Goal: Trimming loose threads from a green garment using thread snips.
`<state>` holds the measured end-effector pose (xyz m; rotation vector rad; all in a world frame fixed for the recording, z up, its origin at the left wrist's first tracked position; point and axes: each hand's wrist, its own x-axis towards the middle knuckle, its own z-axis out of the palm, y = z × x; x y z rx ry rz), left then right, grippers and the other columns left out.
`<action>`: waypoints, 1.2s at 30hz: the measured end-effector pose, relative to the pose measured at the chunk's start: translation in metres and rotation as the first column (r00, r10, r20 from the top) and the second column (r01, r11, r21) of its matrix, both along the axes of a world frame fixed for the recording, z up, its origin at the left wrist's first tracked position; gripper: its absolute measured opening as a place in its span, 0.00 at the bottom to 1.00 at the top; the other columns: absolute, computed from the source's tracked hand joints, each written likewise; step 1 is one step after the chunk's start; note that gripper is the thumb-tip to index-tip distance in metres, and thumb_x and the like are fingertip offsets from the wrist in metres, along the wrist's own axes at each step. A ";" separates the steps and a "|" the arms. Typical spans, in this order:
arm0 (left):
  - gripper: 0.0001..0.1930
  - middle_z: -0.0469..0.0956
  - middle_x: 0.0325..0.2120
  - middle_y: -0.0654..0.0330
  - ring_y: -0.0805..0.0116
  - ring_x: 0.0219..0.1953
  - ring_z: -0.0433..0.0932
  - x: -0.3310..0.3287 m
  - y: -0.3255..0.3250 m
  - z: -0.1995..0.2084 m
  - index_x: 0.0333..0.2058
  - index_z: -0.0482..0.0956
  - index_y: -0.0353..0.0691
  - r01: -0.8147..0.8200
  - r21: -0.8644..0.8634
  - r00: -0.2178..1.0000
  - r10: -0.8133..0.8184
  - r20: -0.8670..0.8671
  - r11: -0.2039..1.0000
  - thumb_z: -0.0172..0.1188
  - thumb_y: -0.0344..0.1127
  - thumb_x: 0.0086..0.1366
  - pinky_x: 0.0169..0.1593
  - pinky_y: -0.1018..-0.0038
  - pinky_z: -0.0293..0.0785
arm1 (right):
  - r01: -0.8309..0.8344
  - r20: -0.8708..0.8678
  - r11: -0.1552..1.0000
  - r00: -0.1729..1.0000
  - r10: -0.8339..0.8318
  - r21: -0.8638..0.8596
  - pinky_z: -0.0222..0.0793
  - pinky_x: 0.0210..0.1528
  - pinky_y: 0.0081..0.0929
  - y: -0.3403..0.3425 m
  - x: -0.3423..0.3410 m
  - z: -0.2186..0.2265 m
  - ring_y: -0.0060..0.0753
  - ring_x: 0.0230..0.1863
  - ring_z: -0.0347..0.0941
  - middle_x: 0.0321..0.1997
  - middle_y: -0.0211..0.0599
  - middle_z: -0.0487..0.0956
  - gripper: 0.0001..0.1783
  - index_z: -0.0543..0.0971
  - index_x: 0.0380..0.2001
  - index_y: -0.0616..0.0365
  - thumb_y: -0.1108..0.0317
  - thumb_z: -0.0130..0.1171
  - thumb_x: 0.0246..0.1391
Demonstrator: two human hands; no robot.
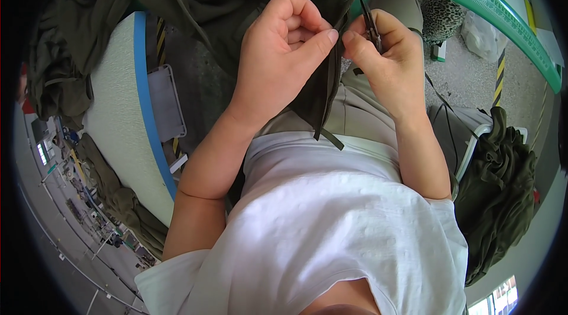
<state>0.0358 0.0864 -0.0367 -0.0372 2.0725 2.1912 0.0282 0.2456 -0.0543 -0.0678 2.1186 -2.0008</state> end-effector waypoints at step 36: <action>0.15 0.74 0.29 0.59 0.79 0.30 0.74 0.007 0.005 0.002 0.35 0.62 0.37 -0.075 -0.074 0.991 0.066 -0.119 0.994 0.57 0.15 0.54 0.34 0.84 0.73 | 0.060 -0.112 0.992 0.993 -0.047 0.115 0.59 0.29 0.12 0.002 0.002 -0.006 0.11 0.24 0.61 0.22 0.22 0.71 0.03 0.71 0.24 0.61 0.78 0.54 0.47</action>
